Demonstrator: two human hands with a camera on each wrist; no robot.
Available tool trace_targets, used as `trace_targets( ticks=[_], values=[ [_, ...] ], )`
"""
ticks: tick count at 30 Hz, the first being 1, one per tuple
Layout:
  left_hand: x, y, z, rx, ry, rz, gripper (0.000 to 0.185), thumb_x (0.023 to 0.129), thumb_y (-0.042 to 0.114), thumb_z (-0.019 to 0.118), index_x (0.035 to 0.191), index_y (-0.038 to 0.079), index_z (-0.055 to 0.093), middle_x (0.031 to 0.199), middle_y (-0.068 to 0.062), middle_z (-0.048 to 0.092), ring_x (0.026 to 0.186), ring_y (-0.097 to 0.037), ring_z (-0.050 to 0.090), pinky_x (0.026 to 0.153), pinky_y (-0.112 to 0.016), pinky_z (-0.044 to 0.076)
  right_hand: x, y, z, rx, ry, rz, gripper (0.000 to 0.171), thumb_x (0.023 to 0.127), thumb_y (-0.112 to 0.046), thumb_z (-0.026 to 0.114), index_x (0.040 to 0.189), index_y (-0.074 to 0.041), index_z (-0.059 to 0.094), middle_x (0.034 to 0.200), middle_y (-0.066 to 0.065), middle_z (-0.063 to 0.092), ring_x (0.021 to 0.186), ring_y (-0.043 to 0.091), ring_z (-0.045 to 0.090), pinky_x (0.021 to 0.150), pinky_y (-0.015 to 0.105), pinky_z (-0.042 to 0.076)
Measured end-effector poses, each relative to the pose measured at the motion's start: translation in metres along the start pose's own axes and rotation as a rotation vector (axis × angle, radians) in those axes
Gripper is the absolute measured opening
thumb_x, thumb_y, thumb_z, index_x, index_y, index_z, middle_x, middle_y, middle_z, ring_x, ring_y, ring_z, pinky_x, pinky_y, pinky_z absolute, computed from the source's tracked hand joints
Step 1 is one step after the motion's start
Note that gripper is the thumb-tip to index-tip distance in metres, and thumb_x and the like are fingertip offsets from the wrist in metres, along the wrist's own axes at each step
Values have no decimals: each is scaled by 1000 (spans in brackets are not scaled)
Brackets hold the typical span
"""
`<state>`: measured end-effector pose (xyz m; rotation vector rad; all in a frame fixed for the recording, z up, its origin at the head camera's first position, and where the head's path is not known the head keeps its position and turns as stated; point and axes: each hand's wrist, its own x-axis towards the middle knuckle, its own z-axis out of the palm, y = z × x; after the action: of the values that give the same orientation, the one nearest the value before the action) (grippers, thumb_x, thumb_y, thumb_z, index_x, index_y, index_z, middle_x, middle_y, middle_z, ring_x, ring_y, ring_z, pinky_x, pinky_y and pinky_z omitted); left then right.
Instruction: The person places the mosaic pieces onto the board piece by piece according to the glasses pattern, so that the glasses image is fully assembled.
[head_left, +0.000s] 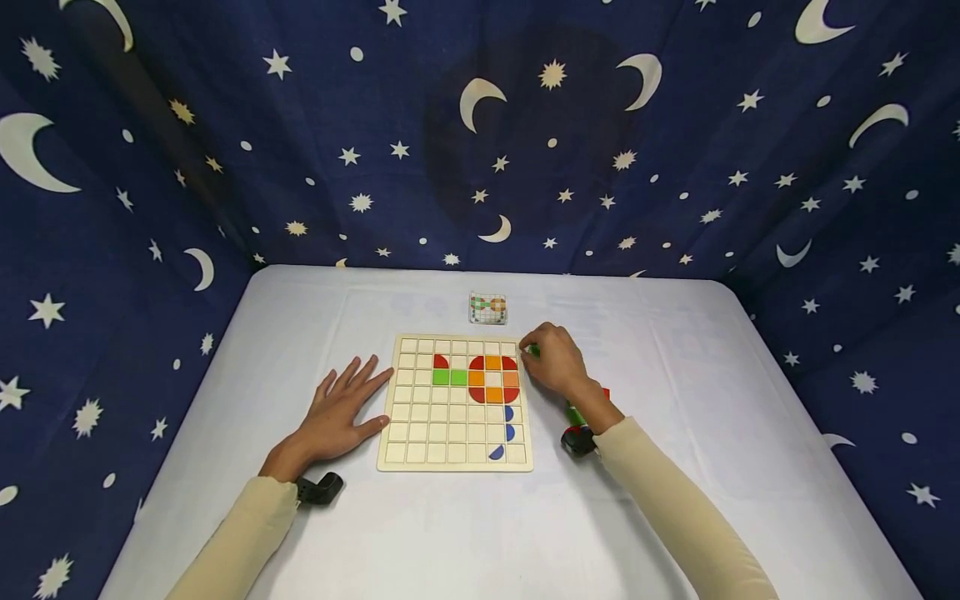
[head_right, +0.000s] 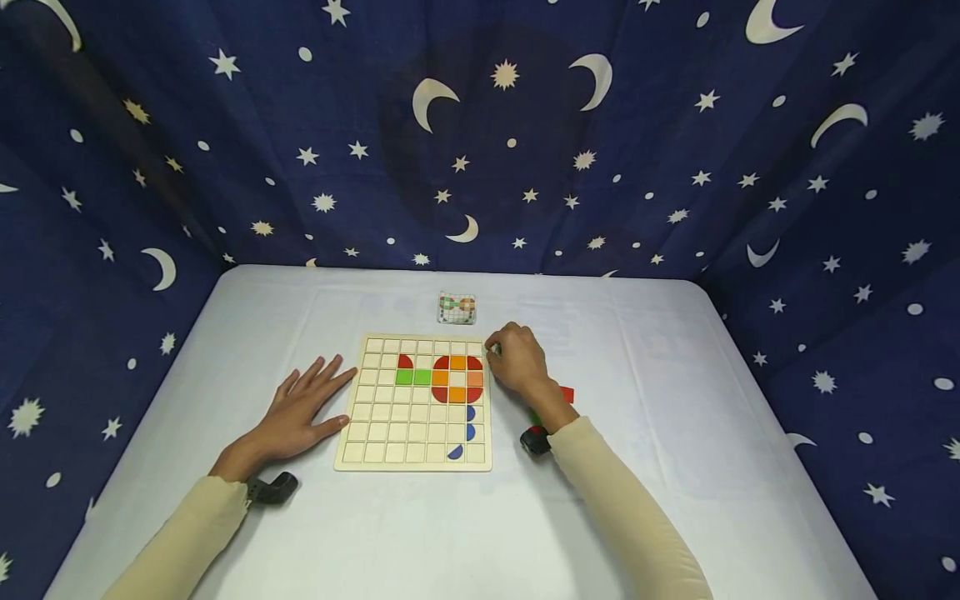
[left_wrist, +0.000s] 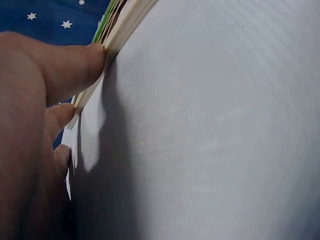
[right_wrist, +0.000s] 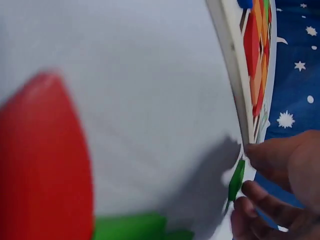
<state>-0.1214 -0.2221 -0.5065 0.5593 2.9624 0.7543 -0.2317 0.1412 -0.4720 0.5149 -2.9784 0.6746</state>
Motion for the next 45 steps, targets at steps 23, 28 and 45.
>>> trace_targets(
  ticks=[23, 28, 45],
  values=[
    [-2, 1, -1, -25, 41, 28, 72, 91, 36, 68, 153, 17, 37, 161, -15, 21, 147, -39, 10, 111, -62, 2, 34, -84, 26, -120, -69, -355, 14, 86, -19, 71, 98, -15, 77, 93, -1, 71, 77, 14, 64, 60, 30, 52],
    [0, 0, -2, -19, 6, 24, 73, 93, 38, 66, 155, 18, 34, 162, -13, 17, 148, -37, 7, 112, -61, -1, 39, -120, 46, -136, -110, -475, 18, 89, -17, 69, 105, -14, 76, 95, -2, 71, 79, 13, 61, 67, 28, 50],
    [0, -1, 0, -11, 6, 16, 73, 93, 38, 66, 155, 18, 34, 162, -13, 17, 148, -36, 6, 112, -61, 0, 32, -111, 46, -133, -124, -403, 12, 92, -19, 71, 101, -19, 79, 99, -4, 73, 85, 14, 65, 79, 30, 52]
  ],
)
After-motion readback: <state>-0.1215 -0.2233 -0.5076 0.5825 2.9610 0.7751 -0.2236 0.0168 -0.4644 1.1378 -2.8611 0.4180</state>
